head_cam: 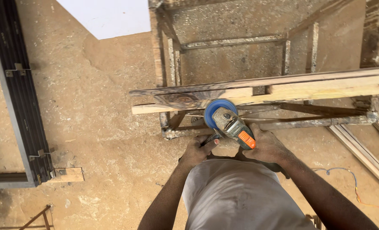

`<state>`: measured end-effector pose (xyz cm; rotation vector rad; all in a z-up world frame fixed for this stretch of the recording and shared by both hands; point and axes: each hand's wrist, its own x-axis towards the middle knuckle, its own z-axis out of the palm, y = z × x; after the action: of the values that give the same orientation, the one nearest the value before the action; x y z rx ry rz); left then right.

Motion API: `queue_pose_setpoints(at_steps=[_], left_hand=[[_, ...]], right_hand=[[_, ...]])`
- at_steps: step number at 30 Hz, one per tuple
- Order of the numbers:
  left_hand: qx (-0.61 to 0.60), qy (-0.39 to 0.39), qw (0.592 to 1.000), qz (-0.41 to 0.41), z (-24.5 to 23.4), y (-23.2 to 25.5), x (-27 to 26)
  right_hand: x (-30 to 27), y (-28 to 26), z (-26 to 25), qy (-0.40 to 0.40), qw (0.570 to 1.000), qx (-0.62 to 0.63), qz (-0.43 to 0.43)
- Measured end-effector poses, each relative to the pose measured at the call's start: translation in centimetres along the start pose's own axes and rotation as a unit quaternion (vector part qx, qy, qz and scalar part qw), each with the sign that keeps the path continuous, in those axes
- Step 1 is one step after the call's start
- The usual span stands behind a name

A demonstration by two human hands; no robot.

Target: The person uses an angle grinder with a sanding disc to smooth the surface of a wooden plank resting on a metal frame. They move the tool back and forth along the length of the plank, occasionally repositioning it to work on different sections.

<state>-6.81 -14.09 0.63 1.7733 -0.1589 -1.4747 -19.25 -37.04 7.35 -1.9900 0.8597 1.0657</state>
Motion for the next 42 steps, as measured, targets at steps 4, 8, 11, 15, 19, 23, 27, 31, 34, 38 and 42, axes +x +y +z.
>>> queue_pose_setpoints(at_steps=[4,8,11,15,19,23,27,31,34,38,42], left_hand=[[0.035,-0.029,0.999,-0.01,2.4,1.0,1.5],[0.038,-0.051,0.998,0.005,5.1,2.1,2.6],[0.06,-0.064,0.996,0.014,6.8,3.5,3.3],[0.08,-0.075,0.994,0.017,9.1,5.2,4.4],[0.077,-0.101,0.991,0.044,11.4,6.2,5.4],[0.094,-0.111,0.989,0.01,13.6,8.8,5.7],[0.097,-0.119,0.988,0.001,16.1,8.6,7.3],[0.06,-0.135,0.989,0.016,19.2,8.3,8.8],[0.057,-0.152,0.987,0.011,21.0,9.8,9.3],[0.086,-0.148,0.985,-0.012,24.1,12.4,9.8],[0.115,-0.168,0.979,-0.005,27.1,13.7,10.9]], right_hand=[[-0.2,3.4,-0.6,0.017,1.0,0.003,0.005],[-1.0,6.3,-1.2,0.019,1.0,0.008,0.022],[-1.6,8.2,-1.9,0.028,0.999,0.016,0.031],[-2.2,10.7,-2.7,0.029,0.997,0.022,0.063],[-3.2,12.8,-3.5,0.063,0.995,0.061,0.052],[-4.0,15.0,-4.5,0.074,0.992,0.08,0.059],[-4.5,17.3,-5.6,0.076,0.99,0.098,0.067],[-5.0,19.7,-6.9,0.077,0.99,0.094,0.077],[-5.5,21.8,-7.9,0.082,0.987,0.109,0.083],[-6.0,25.2,-9.0,0.088,0.987,0.103,0.089],[-6.1,28.1,-10.2,0.064,0.986,0.1,0.114]])
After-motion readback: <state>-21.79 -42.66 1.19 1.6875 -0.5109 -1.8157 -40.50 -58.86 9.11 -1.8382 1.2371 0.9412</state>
